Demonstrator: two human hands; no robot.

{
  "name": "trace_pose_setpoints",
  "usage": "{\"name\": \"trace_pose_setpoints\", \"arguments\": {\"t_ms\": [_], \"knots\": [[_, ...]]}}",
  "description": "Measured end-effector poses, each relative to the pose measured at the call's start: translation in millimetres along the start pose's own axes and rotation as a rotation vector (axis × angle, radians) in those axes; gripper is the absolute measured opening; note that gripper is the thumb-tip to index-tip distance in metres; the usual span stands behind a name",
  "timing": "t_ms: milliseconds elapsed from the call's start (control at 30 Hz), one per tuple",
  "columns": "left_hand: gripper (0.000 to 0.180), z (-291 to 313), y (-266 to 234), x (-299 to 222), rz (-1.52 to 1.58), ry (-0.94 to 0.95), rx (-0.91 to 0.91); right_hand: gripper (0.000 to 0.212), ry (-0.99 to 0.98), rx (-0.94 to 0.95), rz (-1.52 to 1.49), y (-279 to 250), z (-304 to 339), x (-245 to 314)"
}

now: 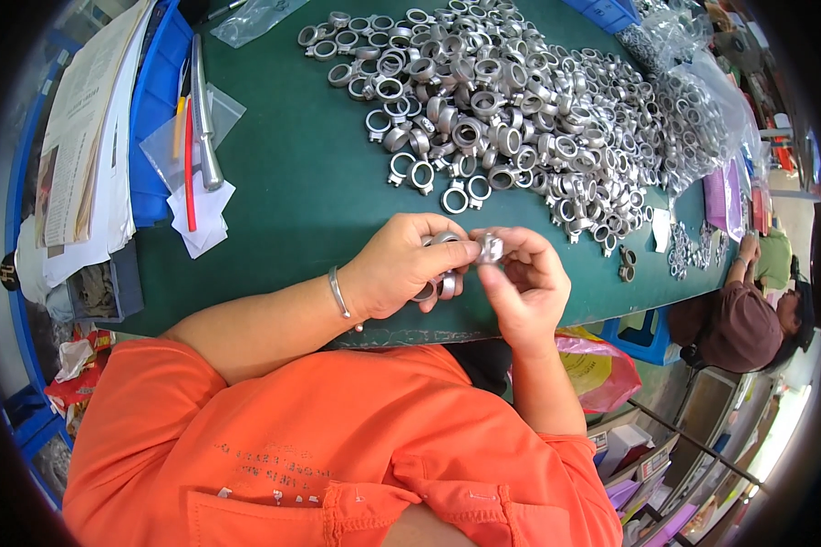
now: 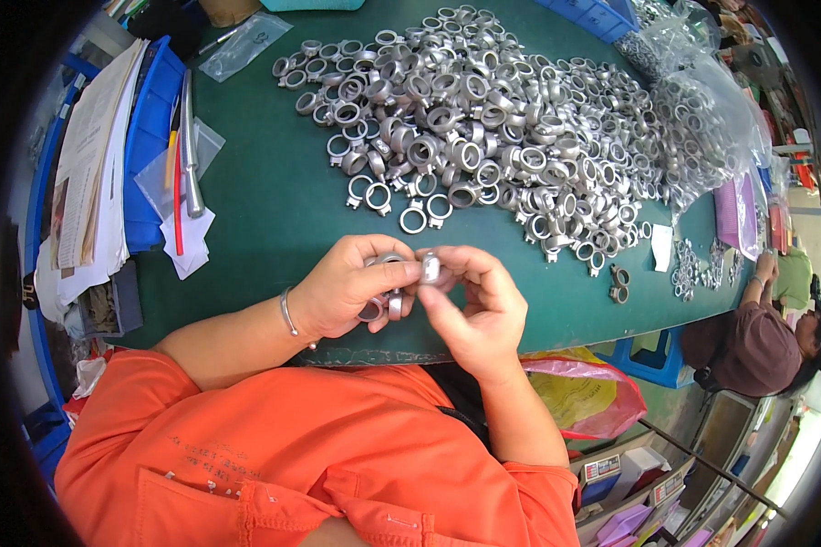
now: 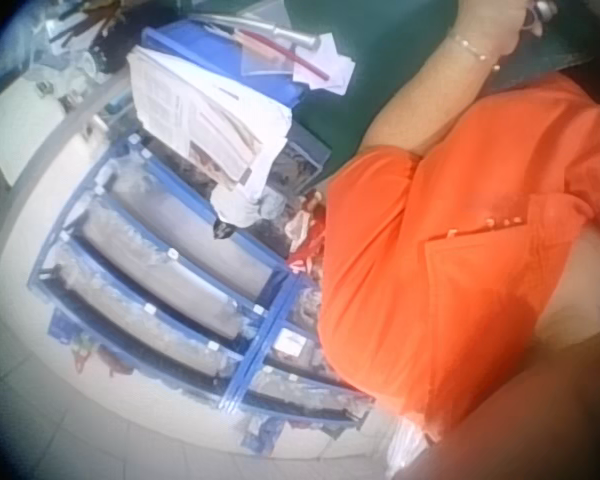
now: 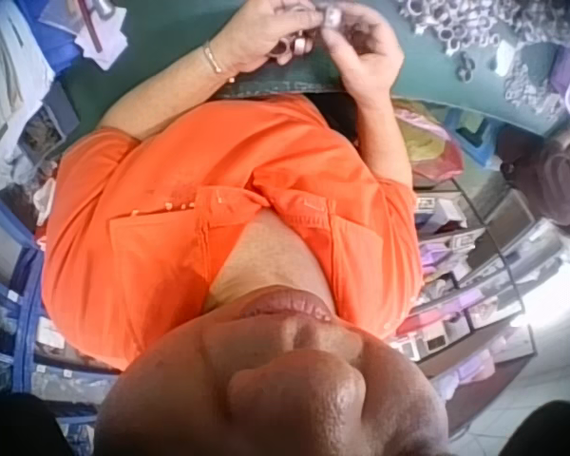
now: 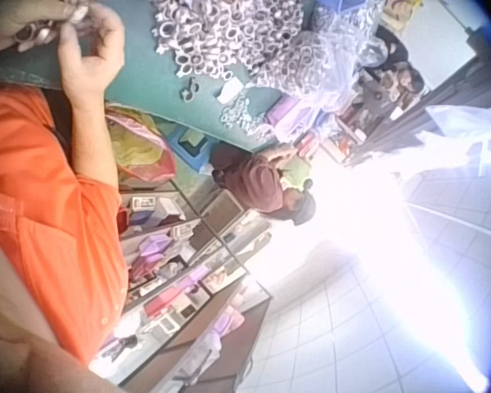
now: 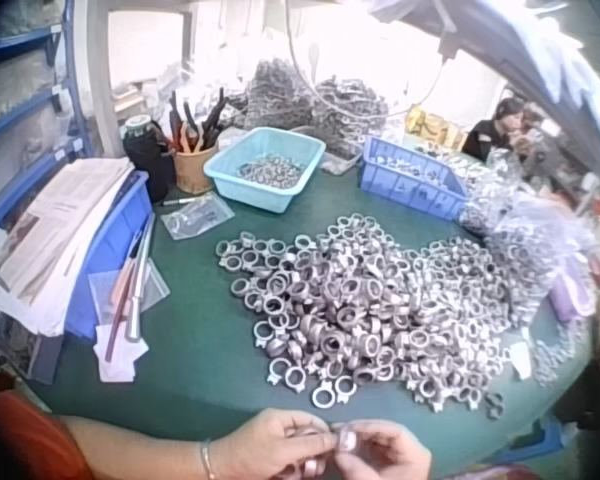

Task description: The person picks up, handles, and sorts small metal rings from a large pile on a green workbench by hand, placing selected items into a pink bag.

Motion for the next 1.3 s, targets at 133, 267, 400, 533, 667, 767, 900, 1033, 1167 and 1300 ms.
{"name": "trace_pose_setpoints", "arguments": {"t_ms": [133, 267, 400, 533, 667, 767, 900, 1033, 1167, 1300], "knots": [[0.017, 0, -2, -1, 0.082, 0.013, -0.033, 0.027, 0.252, -0.089, -0.603, -14, 0, -31], [0.017, 1, -6, -4, 0.172, 0.026, -0.046, 0.036, 0.202, -0.055, -0.785, -19, -8, -30], [0.016, 0, -7, -6, 0.21, 0.05, -0.044, 0.019, 0.155, -0.108, 0.214, -48, -31, -14], [0.015, 0, -8, -7, 0.203, 0.052, -0.054, 0.018, -0.039, -0.238, 0.982, -32, -52, 3], [0.013, 1, -8, -8, 0.184, 0.069, -0.068, 0.025, -0.168, -0.209, 1.189, -29, -49, 8], [0.012, 2, -10, -9, 0.099, 0.094, -0.089, 0.023, -0.144, -0.189, 0.915, -37, -46, 10], [0.015, 3, -8, -16, -0.025, 0.137, -0.133, 0.022, 0.0, -0.15, 0.541, -34, -34, 7], [0.018, 4, -7, -16, -0.132, 0.134, -0.122, 0.023, 0.029, -0.043, 0.471, -16, -25, 8], [0.017, 4, -7, -17, -0.256, 0.133, -0.106, 0.026, -0.089, -0.047, 0.559, -1, -20, 23], [0.011, 8, 0, -21, -0.401, 0.212, -0.091, 0.029, -0.053, -0.067, 0.337, -8, -11, 13]]}}
Point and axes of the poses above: each hand's wrist, its own z-axis away from the middle knuckle, its own y-axis out of the palm, x = y × z, the point moved 9 cm from there along -z, towards the middle knuckle, and after that the axes turned 7 degrees about x, right-handed, at the moved point
